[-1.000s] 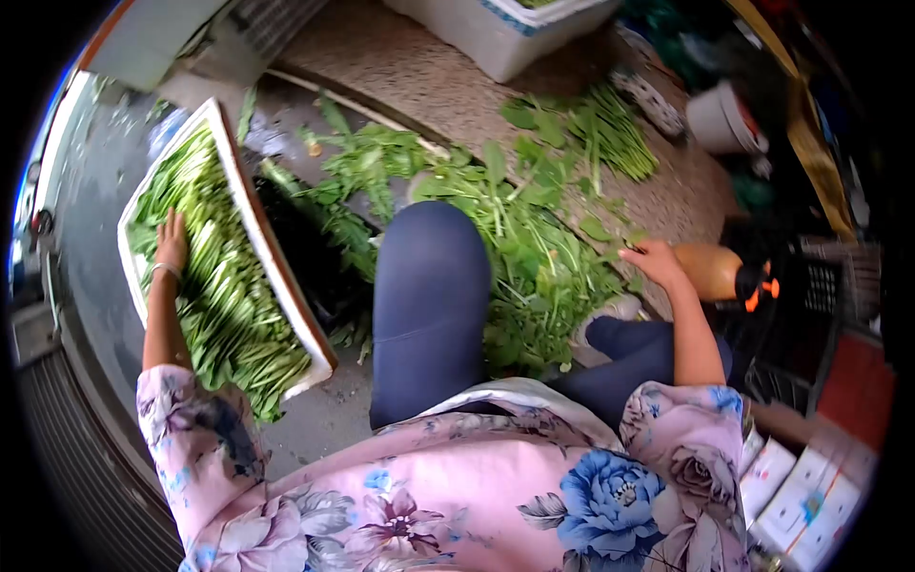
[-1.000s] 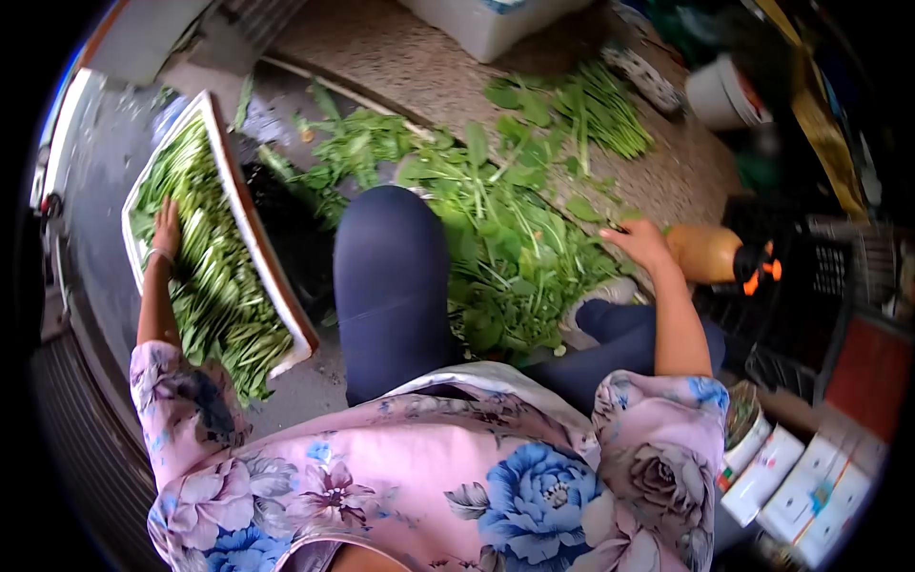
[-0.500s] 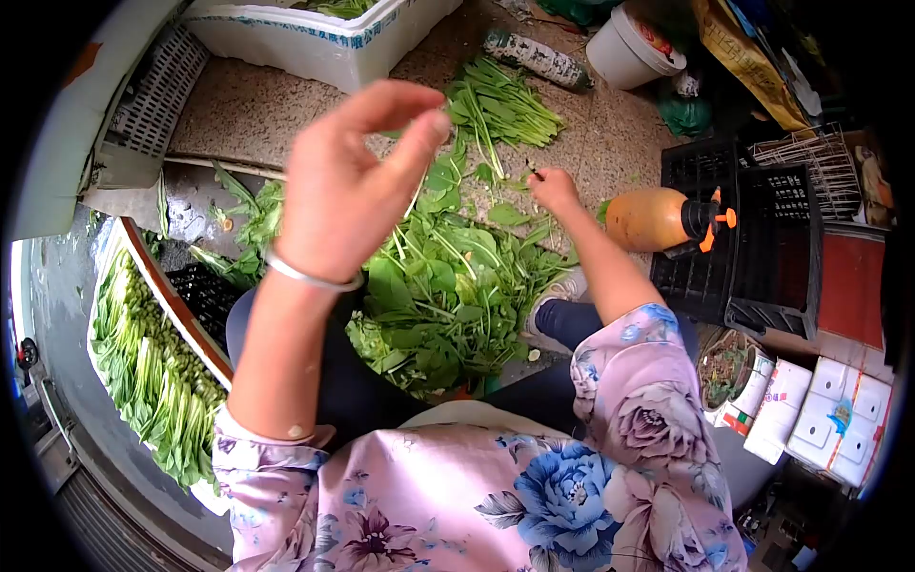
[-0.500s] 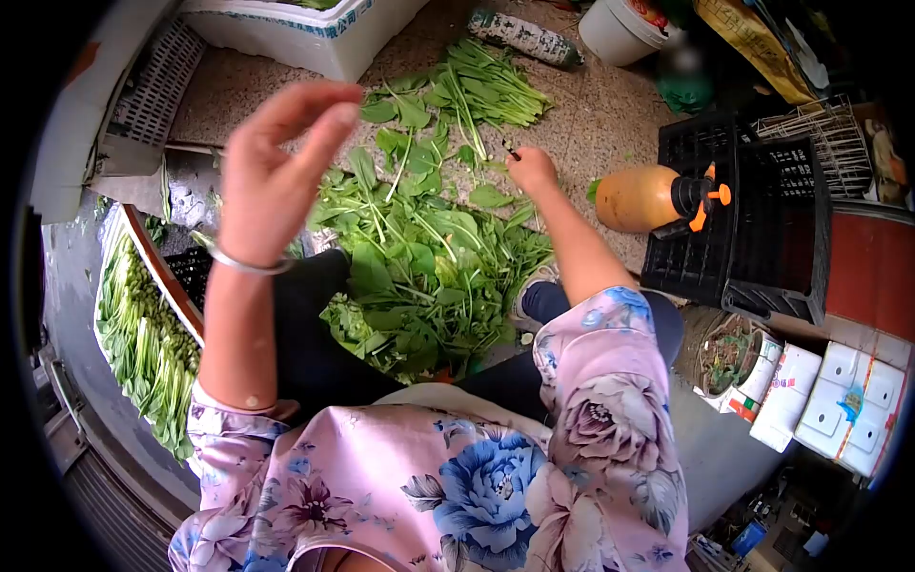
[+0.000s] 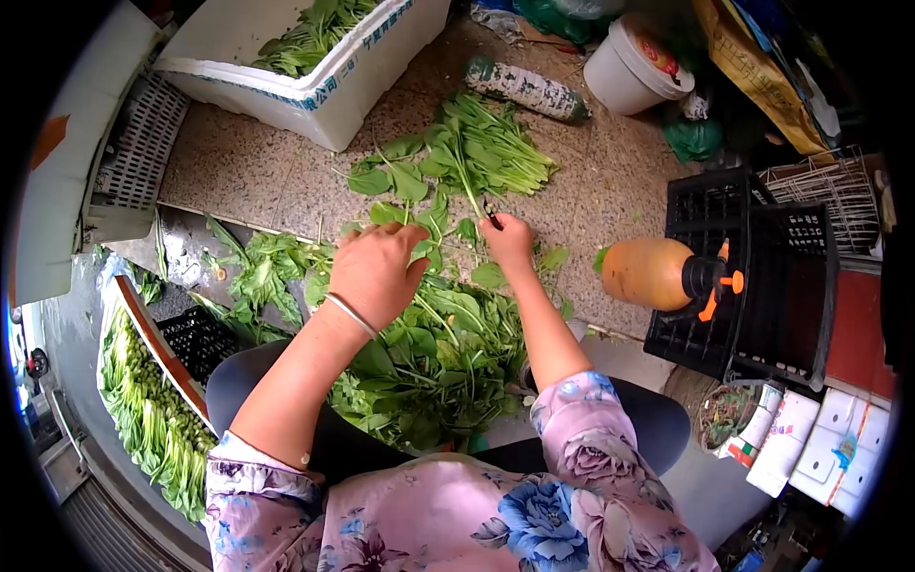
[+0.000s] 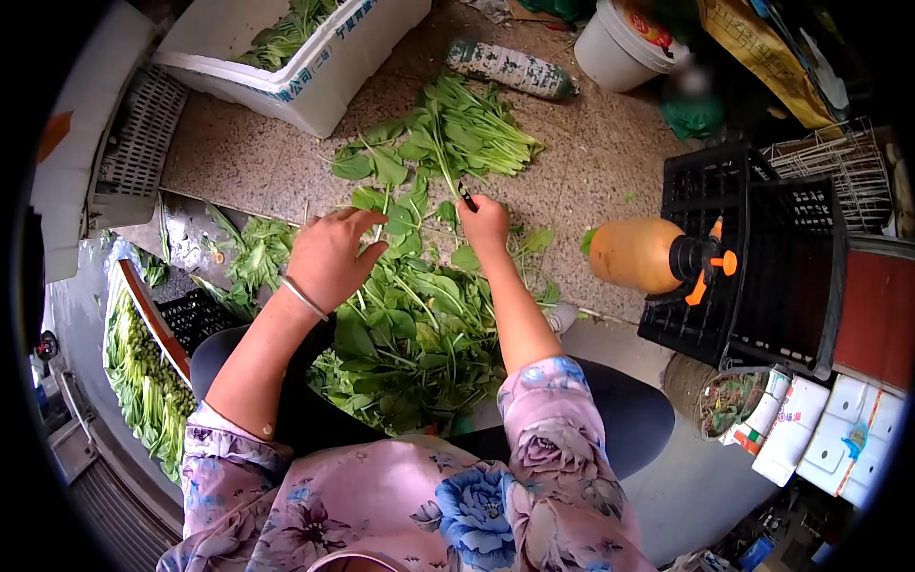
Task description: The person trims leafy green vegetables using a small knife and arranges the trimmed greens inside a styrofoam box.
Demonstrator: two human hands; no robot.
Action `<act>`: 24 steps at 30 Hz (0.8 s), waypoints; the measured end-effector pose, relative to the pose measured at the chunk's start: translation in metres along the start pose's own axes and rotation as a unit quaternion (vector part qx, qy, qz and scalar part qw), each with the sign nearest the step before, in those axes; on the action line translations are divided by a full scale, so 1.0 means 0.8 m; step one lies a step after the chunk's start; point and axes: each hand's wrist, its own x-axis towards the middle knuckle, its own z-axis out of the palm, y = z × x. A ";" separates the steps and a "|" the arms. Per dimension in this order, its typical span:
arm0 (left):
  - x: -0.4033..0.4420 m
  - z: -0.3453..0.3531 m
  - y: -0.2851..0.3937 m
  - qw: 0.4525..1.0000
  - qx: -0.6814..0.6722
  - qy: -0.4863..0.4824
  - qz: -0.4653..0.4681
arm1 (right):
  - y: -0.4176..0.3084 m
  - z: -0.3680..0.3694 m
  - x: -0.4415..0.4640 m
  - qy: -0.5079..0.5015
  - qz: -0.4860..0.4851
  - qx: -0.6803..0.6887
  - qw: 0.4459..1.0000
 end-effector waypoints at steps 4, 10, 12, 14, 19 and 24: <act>0.008 0.023 -0.010 0.996 0.077 0.008 0.051 | -0.079 -0.039 -0.044 0.013 -0.069 0.127 0.989; 0.017 0.010 0.005 0.986 -0.022 0.068 0.152 | -0.172 -0.077 -0.128 -0.065 -0.079 0.335 0.937; 0.020 0.000 0.002 0.984 -0.010 0.083 0.156 | -0.177 -0.080 -0.130 -0.069 -0.070 0.396 0.913; 0.025 -0.008 0.001 0.967 -0.200 -0.044 0.152 | -0.177 -0.087 -0.139 -0.067 -0.046 0.445 0.892; 0.019 -0.006 0.005 0.859 -0.493 -0.129 0.056 | -0.192 -0.102 -0.159 -0.122 -0.098 0.487 0.860; 0.011 -0.022 0.008 0.854 -0.495 -0.152 0.045 | -0.198 -0.097 -0.174 -0.189 -0.111 0.523 0.824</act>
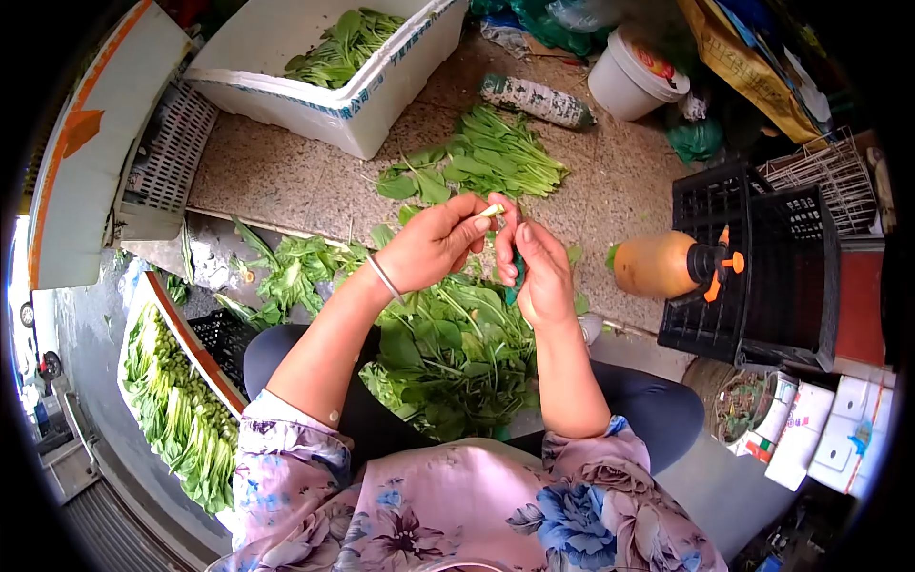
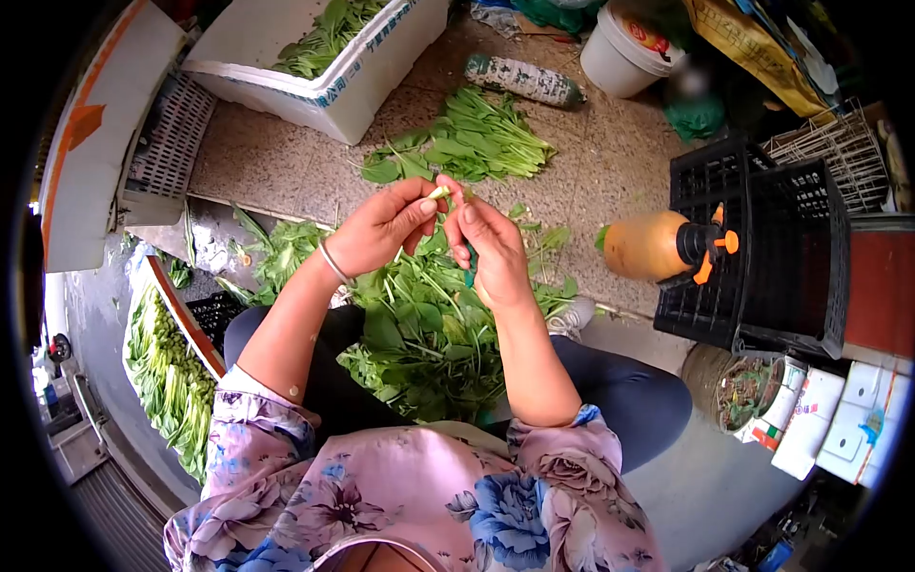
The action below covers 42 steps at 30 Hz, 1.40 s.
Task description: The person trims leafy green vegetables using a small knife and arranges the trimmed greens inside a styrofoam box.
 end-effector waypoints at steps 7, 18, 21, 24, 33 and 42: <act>-0.003 0.000 -0.011 0.999 -0.050 -0.004 0.016 | 0.009 0.009 0.000 0.003 0.000 -0.030 1.000; 0.001 0.000 -0.045 0.997 -0.026 0.033 -0.057 | 0.049 -0.030 0.016 -0.016 0.026 -0.032 0.999; -0.003 -0.004 -0.009 0.994 -0.058 0.047 -0.079 | 0.105 -0.087 0.042 0.090 0.061 -0.102 0.989; -0.001 -0.013 0.002 0.987 -0.101 0.067 -0.103 | 0.106 -0.134 0.084 0.177 0.118 -0.301 0.930; 0.008 -0.006 -0.017 0.936 0.308 0.171 -0.013 | 0.082 -0.278 0.217 0.145 0.068 -0.799 0.579; 0.009 -0.002 -0.022 0.929 0.340 0.142 0.017 | 0.062 -0.284 0.222 0.090 0.162 -0.800 0.571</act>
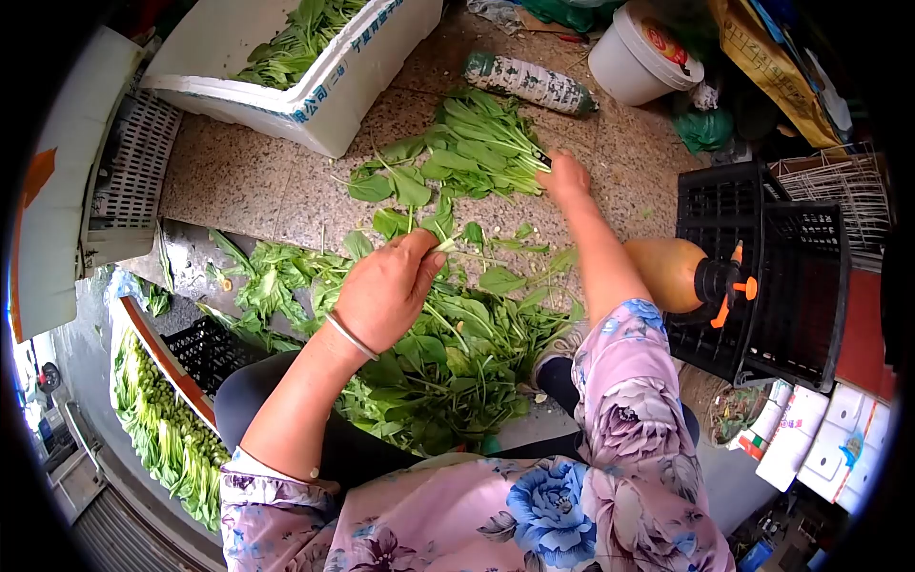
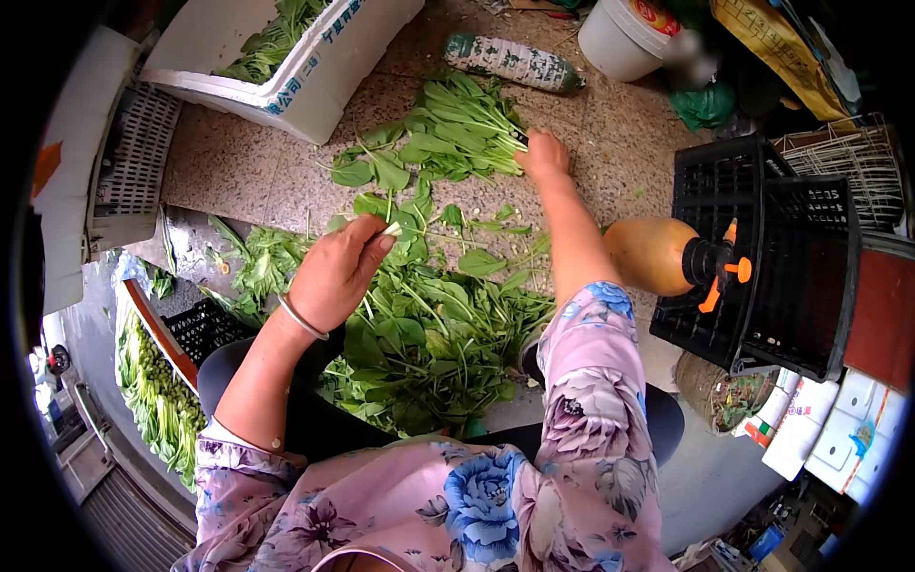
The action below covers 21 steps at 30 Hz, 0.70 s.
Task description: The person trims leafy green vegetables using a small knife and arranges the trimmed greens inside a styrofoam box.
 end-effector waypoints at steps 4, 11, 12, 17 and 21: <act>-0.003 -0.003 0.005 1.000 -0.011 -0.017 -0.005 | -0.001 -0.003 -0.001 0.034 -0.004 0.027 0.999; -0.008 -0.007 0.006 1.000 -0.010 -0.027 -0.010 | 0.028 0.035 0.029 -0.040 0.036 0.177 0.983; -0.008 -0.008 0.006 0.999 -0.007 -0.030 -0.015 | 0.030 0.042 0.033 -0.017 0.030 0.160 0.987; -0.009 -0.008 0.003 0.999 -0.029 -0.029 -0.010 | 0.006 0.012 0.009 -0.134 0.093 0.304 0.939; -0.010 -0.010 0.002 0.999 -0.033 -0.027 -0.011 | -0.003 0.005 -0.004 -0.137 0.086 0.360 0.919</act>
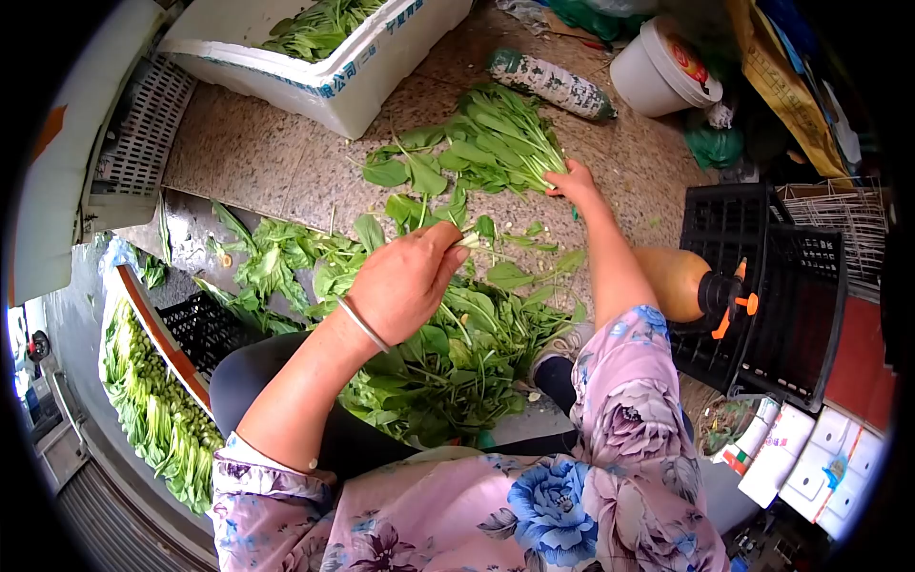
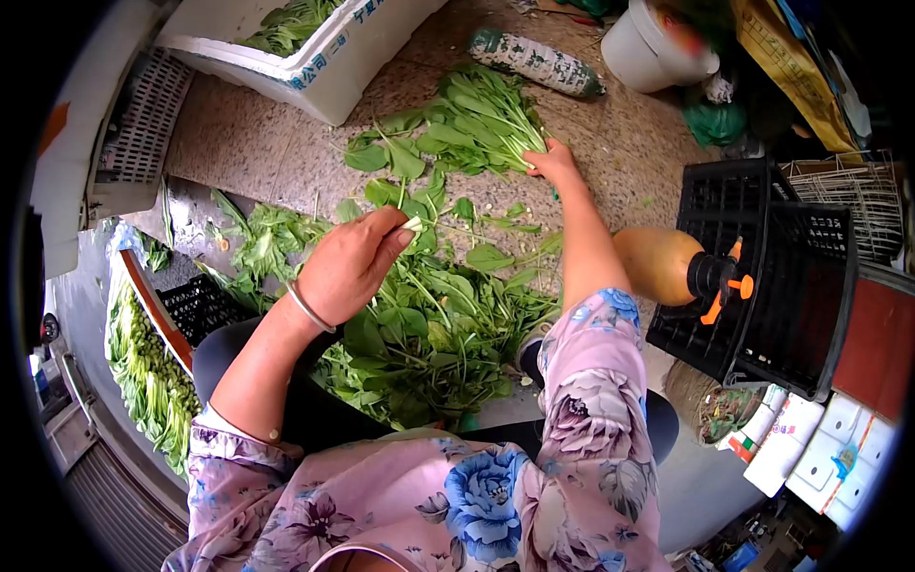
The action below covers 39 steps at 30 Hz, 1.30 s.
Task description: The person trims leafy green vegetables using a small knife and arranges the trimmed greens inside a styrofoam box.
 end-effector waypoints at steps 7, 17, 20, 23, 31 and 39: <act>-0.001 0.000 0.002 1.000 0.005 0.004 0.005 | 0.011 0.024 -0.005 0.113 0.021 0.119 0.986; 0.007 -0.002 0.018 0.997 0.028 0.069 -0.019 | -0.053 -0.014 -0.034 0.100 0.003 0.230 0.968; 0.011 0.006 0.021 0.992 0.045 0.118 0.011 | -0.093 -0.040 -0.095 0.074 -0.076 0.173 0.979; 0.010 0.008 0.028 0.977 0.109 0.163 0.080 | -0.121 -0.049 -0.173 0.041 -0.098 0.095 0.990; -0.012 0.035 0.061 0.941 0.206 0.127 0.234 | -0.109 -0.018 -0.360 -0.150 -0.026 0.182 0.971; -0.018 0.031 0.061 0.984 0.053 -0.018 0.168 | -0.106 -0.026 -0.408 -0.183 -0.076 0.245 0.949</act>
